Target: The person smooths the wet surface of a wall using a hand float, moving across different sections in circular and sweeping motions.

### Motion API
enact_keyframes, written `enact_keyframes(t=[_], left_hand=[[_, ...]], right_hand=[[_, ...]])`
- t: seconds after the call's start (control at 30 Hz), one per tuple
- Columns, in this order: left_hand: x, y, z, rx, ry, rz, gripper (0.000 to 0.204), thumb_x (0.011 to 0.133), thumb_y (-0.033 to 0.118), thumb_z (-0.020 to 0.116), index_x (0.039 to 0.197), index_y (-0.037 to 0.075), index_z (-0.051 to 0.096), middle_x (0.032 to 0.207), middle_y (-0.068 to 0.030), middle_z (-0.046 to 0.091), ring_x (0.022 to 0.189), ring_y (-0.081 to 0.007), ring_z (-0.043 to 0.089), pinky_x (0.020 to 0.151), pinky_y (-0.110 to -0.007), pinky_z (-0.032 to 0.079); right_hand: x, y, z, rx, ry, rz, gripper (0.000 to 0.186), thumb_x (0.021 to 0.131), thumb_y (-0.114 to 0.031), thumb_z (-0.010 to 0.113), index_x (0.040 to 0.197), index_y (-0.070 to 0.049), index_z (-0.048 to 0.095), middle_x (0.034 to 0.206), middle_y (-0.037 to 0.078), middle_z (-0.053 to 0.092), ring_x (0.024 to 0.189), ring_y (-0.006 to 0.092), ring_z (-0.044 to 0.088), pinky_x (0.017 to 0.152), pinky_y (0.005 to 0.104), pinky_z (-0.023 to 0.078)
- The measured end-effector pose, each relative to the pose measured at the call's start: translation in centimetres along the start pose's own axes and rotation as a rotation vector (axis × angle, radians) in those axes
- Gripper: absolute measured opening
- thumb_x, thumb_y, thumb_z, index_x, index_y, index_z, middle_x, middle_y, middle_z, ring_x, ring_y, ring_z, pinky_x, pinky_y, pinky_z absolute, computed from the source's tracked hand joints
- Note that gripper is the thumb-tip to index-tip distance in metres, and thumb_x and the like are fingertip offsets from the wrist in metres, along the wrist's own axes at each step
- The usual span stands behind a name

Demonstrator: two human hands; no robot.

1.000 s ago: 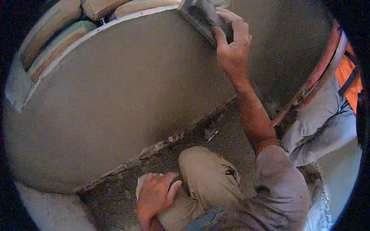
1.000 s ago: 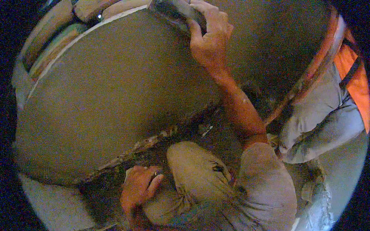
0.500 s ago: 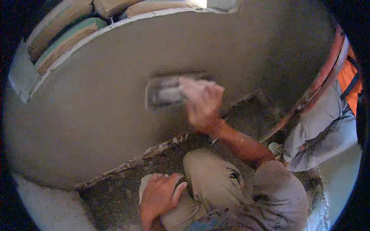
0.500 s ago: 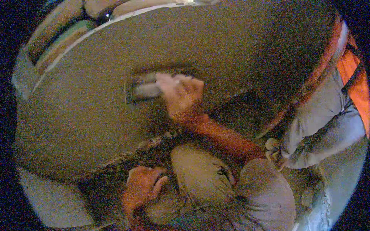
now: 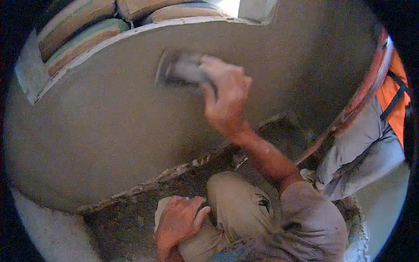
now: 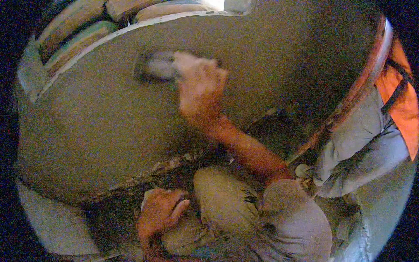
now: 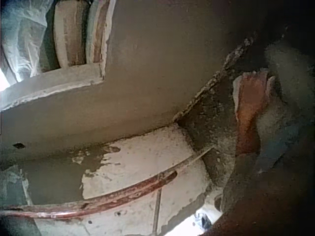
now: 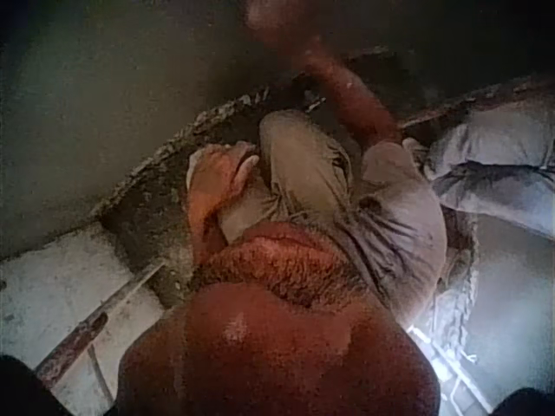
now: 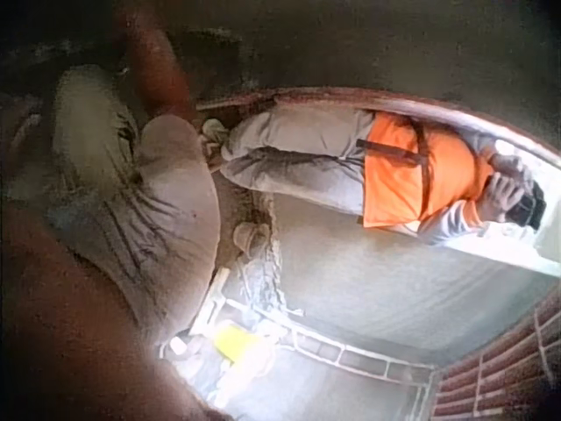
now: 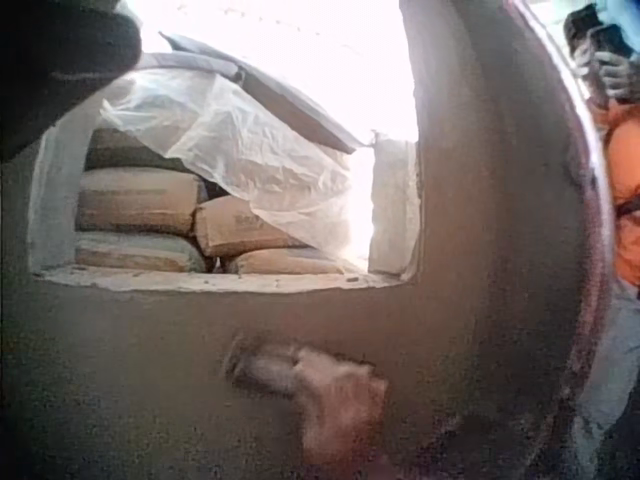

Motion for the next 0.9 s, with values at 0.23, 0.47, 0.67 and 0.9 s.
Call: enact_keyframes(t=[0.23,0.47,0.67,0.9], left_hand=[[0.0,0.3,-0.2,-0.036,-0.012,0.003,0.03,0.095,0.032,0.065,0.104,0.004,0.067,0.082,-0.0208,0.068,0.081,-0.0393,0.065,0.083,-0.047,0.048],[0.2,-0.6,0.4,0.0,-0.014,-0.009,0.031,0.097,0.033,0.063,0.104,0.003,0.066,0.083,-0.0219,0.068,0.083,-0.0406,0.065,0.084,-0.048,0.048],[0.5,-0.4,0.4,0.0,-0.089,-0.026,0.031,0.097,0.034,0.062,0.106,0.004,0.066,0.086,-0.0203,0.07,0.085,-0.0403,0.066,0.086,-0.047,0.048],[-0.1,0.3,0.1,-0.035,-0.042,-0.01,0.028,0.096,0.032,0.063,0.103,0.005,0.065,0.085,-0.0199,0.07,0.082,-0.0381,0.066,0.085,-0.046,0.048]], right_hand=[[-2.7,-0.9,-1.7,-0.01,0.004,-0.113,0.034,0.085,-0.004,0.068,0.118,-0.007,0.066,0.123,0.012,0.069,0.108,0.0303,0.062,0.096,0.0445,0.04],[4.7,10.6,-4.6,0.047,0.277,0.43,0.035,0.087,-0.01,0.07,0.122,-0.008,0.065,0.121,0.015,0.068,0.115,0.0363,0.06,0.103,0.0438,0.042],[4.8,2.3,-2.1,-0.012,0.237,0.192,0.039,0.084,0.0,0.069,0.121,-0.008,0.065,0.126,0.01,0.067,0.112,0.0307,0.059,0.098,0.0417,0.043],[-2.1,-6.4,1.8,0.089,-0.107,-0.065,0.035,0.084,-0.009,0.069,0.119,-0.009,0.065,0.13,0.009,0.066,0.11,0.0272,0.059,0.094,0.0429,0.038]])
Point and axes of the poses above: each hand's wrist, its own x-axis towards the middle knuckle, its own z-axis out of the palm, y = z × x, the point moved 6 cm from there along x, towards the middle knuckle
